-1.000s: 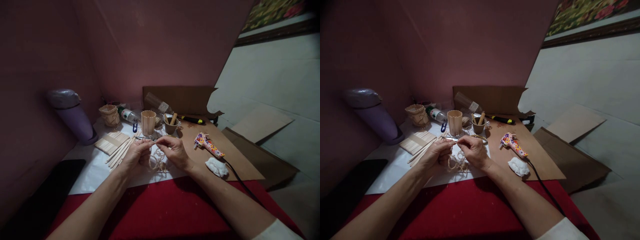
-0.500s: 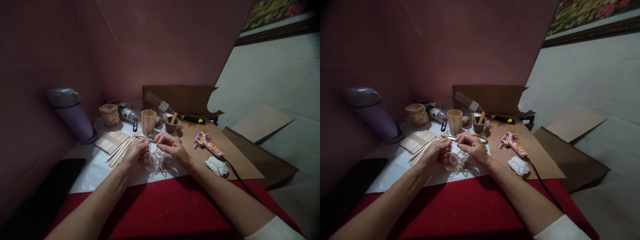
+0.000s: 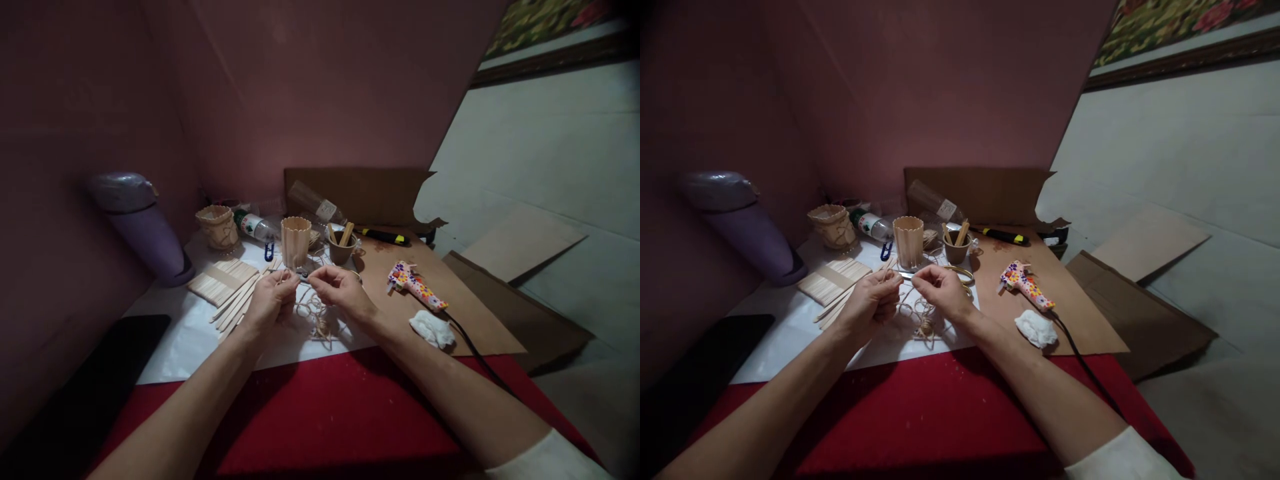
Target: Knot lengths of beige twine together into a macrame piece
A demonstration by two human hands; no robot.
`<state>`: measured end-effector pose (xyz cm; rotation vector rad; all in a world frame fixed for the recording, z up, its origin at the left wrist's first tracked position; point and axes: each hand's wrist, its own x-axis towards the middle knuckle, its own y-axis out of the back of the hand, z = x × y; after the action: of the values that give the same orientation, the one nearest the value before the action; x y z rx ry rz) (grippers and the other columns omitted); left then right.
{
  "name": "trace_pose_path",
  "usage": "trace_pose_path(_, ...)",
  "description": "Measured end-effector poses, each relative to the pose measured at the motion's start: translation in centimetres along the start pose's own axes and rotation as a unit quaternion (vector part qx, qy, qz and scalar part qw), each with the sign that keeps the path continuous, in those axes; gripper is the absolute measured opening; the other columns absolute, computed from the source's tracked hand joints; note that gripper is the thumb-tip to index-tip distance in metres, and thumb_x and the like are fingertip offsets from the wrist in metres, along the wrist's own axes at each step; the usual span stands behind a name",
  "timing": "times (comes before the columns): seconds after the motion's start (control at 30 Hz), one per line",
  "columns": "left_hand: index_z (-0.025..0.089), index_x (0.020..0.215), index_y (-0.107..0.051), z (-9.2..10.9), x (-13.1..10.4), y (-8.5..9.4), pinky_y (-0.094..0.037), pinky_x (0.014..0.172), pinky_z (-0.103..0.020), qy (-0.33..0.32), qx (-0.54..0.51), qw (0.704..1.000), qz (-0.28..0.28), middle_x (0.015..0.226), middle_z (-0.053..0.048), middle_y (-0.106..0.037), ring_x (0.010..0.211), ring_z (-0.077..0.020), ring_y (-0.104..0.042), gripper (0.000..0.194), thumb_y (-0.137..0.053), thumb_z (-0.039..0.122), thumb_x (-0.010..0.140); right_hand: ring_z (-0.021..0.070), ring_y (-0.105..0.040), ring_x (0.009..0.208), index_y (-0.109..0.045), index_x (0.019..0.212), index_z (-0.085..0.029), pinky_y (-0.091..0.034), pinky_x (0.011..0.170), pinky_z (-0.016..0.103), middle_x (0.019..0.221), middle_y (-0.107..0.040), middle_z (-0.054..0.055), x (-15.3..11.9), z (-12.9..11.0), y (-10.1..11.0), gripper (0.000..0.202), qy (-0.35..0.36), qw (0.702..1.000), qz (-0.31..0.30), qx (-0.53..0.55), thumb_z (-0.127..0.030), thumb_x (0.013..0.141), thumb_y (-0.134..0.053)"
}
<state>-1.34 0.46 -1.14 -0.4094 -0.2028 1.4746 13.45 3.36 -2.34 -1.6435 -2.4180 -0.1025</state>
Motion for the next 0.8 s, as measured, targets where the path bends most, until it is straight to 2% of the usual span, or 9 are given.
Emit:
trace_pose_path(0.1, 0.018, 0.068, -0.046, 0.1, -0.3, -0.3, -0.009, 0.034, -0.016, -0.007, -0.003, 1.0, -0.015, 0.042, 0.012, -0.026, 0.034, -0.0013, -0.015, 0.028, -0.07, 0.03, 0.07, 0.0076, -0.04, 0.053, -0.059, 0.066, -0.016, -0.03, 0.049, 0.023, 0.059, -0.05, -0.003, -0.1, -0.3, 0.0, 0.02, 0.019, 0.997, -0.022, -0.077, -0.034, 0.07, -0.068)
trace_pose_path(0.27, 0.016, 0.077, -0.055, 0.2, -0.5, -0.4, -0.007, 0.034, -0.017, 0.028, 0.013, 0.999, -0.029, 0.042, 0.012, -0.021, 0.035, -0.0019, -0.011, 0.027, -0.066, 0.04, 0.074, 0.0045, -0.031, 0.041, -0.053, 0.071, -0.018, -0.022, 0.04, 0.02, 0.05, -0.04, -0.008, -0.3, -1.2, 0.2, 0.022, -0.016, 1.0, -0.017, 0.018, -0.037, 0.075, -0.064)
trace_pose_path(0.43, 0.016, 0.07, -0.051, -0.2, -0.5, -0.2, -0.008, 0.034, -0.018, 0.038, 0.066, 0.994, -0.077, 0.044, 0.011, -0.028, 0.035, -0.0014, -0.016, 0.027, -0.07, 0.035, 0.071, 0.0039, -0.031, 0.039, -0.051, 0.073, -0.019, -0.021, 0.038, 0.019, 0.049, -0.04, -0.009, -0.3, -1.2, 0.2, 0.021, -0.025, 0.998, -0.031, 0.049, -0.035, 0.075, -0.065)
trace_pose_path(0.57, 0.017, 0.077, -0.055, -0.3, -0.5, -0.2, -0.01, 0.034, -0.018, 0.014, 0.069, 0.997, -0.042, 0.043, 0.011, -0.031, 0.034, -0.0018, -0.017, 0.024, -0.071, 0.032, 0.07, 0.004, -0.031, 0.039, -0.051, 0.073, -0.019, -0.021, 0.038, 0.018, 0.047, -0.039, -0.009, -0.4, -1.1, 0.2, 0.021, -0.018, 0.998, -0.038, 0.055, -0.035, 0.076, -0.064)
trace_pose_path(0.63, 0.016, 0.079, -0.057, -0.4, -0.4, -0.3, -0.011, 0.033, -0.018, 0.01, 0.08, 0.996, -0.041, 0.043, 0.011, -0.033, 0.033, -0.002, -0.019, 0.024, -0.072, 0.031, 0.068, 0.0041, -0.031, 0.039, -0.05, 0.073, -0.019, -0.021, 0.038, 0.018, 0.046, -0.039, -0.009, -0.4, -1.1, 0.1, 0.021, -0.019, 0.997, -0.041, 0.057, -0.035, 0.076, -0.064)
trace_pose_path(0.8, 0.016, 0.065, -0.052, -0.6, -0.3, -0.7, -0.013, 0.033, -0.018, -0.014, 0.096, 0.995, -0.022, 0.04, 0.01, -0.034, 0.032, -0.0018, -0.021, 0.026, -0.073, 0.032, 0.065, 0.0042, -0.03, 0.04, -0.051, 0.072, -0.019, -0.021, 0.039, 0.019, 0.05, -0.04, -0.009, -0.3, -1.2, 0.1, 0.022, -0.011, 0.998, -0.04, 0.042, -0.037, 0.076, -0.063)
